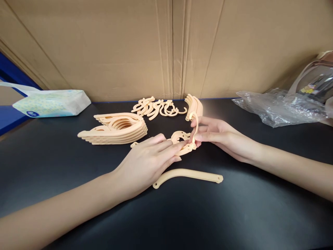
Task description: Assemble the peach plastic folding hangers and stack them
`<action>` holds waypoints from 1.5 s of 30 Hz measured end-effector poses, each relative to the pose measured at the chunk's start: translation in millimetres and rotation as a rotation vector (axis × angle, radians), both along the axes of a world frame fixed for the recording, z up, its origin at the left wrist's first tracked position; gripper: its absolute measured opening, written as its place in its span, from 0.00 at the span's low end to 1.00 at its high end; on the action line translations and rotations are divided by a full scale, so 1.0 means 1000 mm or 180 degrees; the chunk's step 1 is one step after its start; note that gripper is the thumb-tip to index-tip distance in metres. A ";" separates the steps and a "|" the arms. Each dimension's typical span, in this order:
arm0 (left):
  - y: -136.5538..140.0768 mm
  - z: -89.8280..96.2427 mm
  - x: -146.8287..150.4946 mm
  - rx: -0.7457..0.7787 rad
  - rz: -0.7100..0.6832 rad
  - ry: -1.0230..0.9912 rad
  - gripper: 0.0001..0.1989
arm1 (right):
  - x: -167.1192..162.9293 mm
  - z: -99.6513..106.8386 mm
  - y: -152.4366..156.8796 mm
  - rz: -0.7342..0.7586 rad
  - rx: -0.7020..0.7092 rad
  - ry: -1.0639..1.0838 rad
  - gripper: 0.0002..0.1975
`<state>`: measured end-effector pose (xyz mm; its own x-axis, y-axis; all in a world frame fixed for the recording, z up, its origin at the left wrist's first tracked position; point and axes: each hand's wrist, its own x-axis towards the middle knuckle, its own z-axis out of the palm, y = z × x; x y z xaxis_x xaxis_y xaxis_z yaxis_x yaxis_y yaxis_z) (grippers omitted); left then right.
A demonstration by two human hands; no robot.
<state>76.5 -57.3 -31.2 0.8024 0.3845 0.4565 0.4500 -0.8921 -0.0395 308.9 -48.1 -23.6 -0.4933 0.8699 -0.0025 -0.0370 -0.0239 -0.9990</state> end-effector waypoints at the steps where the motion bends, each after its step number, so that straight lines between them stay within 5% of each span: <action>1: 0.000 0.000 0.000 0.0046 0.0011 0.0010 0.16 | 0.000 0.000 0.000 -0.0027 0.0009 -0.0018 0.11; 13: 0.000 0.003 0.005 0.0573 0.0004 0.0206 0.13 | 0.000 -0.003 -0.002 -0.0026 0.0166 -0.0252 0.09; 45: -0.005 0.000 0.004 0.0511 0.0150 0.0268 0.15 | -0.009 -0.004 -0.004 -0.0351 0.0319 -0.0456 0.14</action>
<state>80.4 -62.4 -31.0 0.8231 0.3502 0.4470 0.4803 -0.8493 -0.2191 300.3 -51.7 -27.6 -0.3959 0.9180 0.0234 0.1087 0.0722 -0.9914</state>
